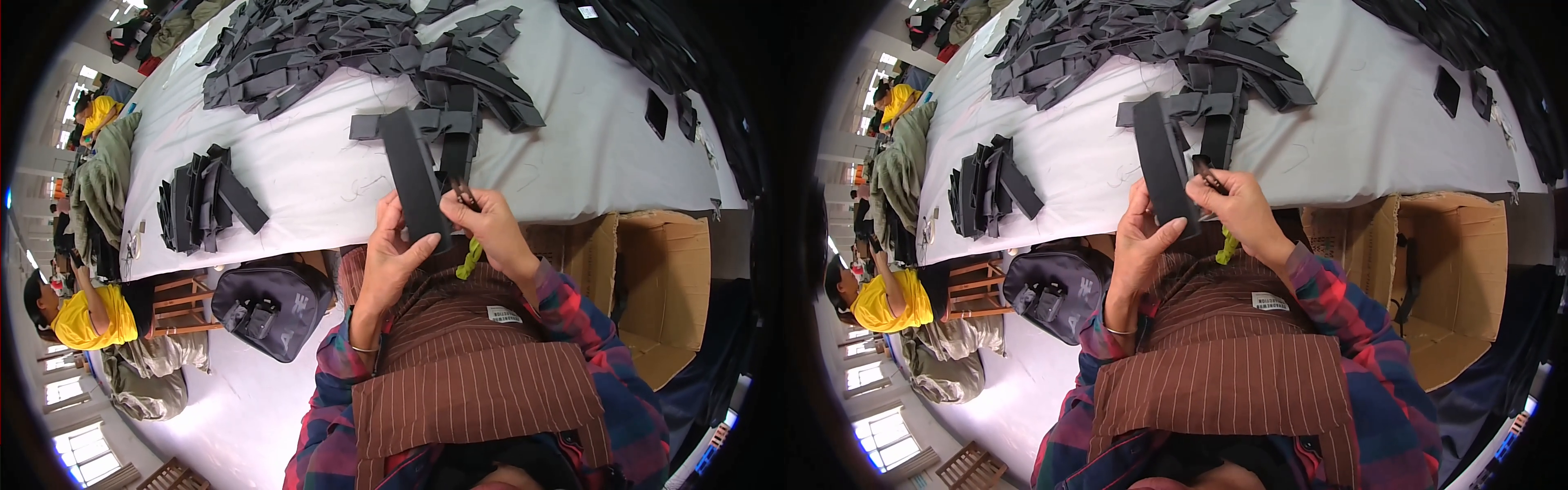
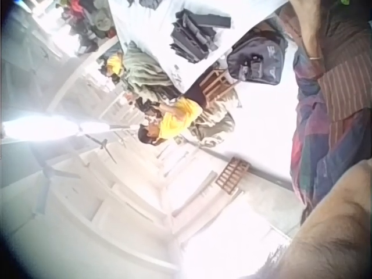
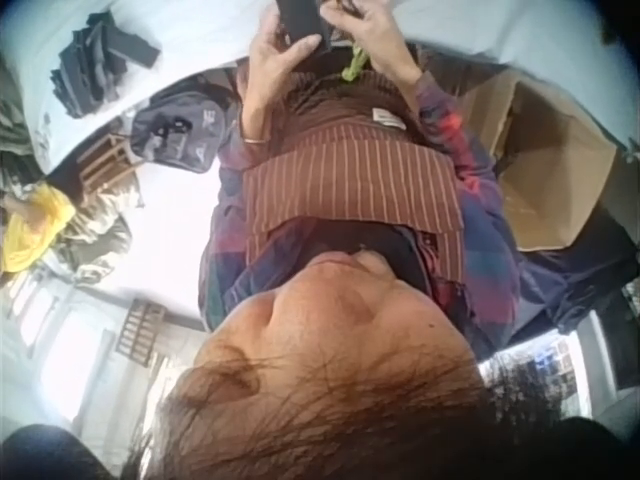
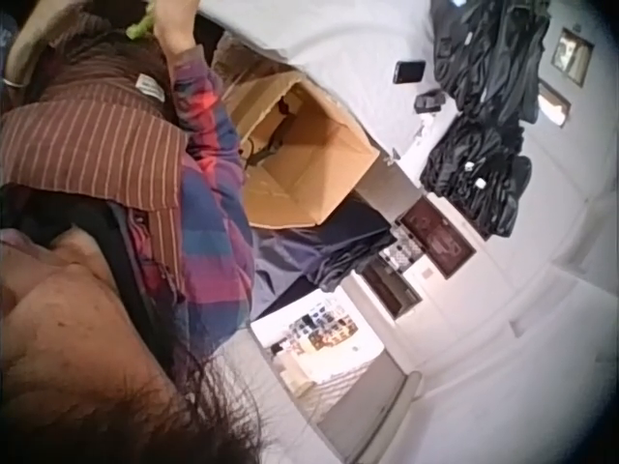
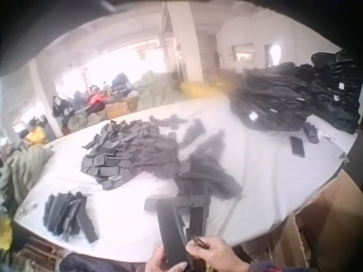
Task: Trimming excess threads from black fabric components using a small pair of snips in a manufacturing setting.
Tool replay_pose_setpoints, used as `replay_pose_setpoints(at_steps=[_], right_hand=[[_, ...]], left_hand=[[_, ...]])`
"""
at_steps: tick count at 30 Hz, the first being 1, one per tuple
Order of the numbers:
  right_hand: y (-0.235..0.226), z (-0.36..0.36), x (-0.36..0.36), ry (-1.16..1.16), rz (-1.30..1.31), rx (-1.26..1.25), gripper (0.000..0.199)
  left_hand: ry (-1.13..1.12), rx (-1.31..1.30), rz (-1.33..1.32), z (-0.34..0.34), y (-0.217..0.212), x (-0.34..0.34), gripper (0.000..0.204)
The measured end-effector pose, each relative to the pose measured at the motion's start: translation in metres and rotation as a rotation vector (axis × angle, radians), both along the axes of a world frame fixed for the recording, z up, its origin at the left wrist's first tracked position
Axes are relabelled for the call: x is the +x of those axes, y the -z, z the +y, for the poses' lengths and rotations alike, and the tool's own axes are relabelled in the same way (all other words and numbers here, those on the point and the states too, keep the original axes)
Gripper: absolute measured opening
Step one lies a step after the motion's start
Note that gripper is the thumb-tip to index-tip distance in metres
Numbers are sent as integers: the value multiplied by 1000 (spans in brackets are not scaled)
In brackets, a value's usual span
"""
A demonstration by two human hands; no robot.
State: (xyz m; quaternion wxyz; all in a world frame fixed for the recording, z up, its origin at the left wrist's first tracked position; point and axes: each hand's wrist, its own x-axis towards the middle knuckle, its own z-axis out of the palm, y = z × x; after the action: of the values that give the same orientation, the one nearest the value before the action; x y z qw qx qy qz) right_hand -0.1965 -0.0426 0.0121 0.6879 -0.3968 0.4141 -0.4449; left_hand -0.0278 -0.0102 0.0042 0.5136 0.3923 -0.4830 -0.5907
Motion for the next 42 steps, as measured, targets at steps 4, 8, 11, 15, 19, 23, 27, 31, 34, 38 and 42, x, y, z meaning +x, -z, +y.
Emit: replay_pose_setpoints(at_steps=[4, 8, 11, 15, 19, 23, 27, 31, 34, 38, 42], right_hand=[[0, 1, -1, -116, 173, -213, 20], [-7, -1, -8, -22, 241, -230, 19], [-17, -1, -12, 42, 221, -278, 19], [-24, 2, -17, 65, 454, -469, 20], [-19, 3, -23, -33, 434, -454, 21], [-20, 3, -14, 34, 568, -681, 17], [-21, 3, -15, 110, 756, -779, 15], [-26, 4, -20, 168, 692, -748, 14], [-29, 3, -25, 153, 791, -857, 15], [-28, 3, -24, 127, 809, -940, 18], [-27, 3, -19, 129, 814, -957, 17]], left_hand=[[31, 186, 206, 3, -7, 1, 66], [136, 267, 459, 5, -9, 13, 79], [158, 149, 399, 5, -7, 15, 92], [145, 180, 371, 9, -10, 21, 95], [120, 198, 445, 9, -12, 19, 95], [170, 185, 427, 10, -9, 20, 94], [174, 175, 369, 10, -13, 19, 93], [141, 178, 281, 13, -17, 23, 96], [160, 167, 277, 12, -15, 26, 95], [193, 145, 306, 11, -13, 26, 94], [213, 145, 327, 13, -12, 25, 95]])
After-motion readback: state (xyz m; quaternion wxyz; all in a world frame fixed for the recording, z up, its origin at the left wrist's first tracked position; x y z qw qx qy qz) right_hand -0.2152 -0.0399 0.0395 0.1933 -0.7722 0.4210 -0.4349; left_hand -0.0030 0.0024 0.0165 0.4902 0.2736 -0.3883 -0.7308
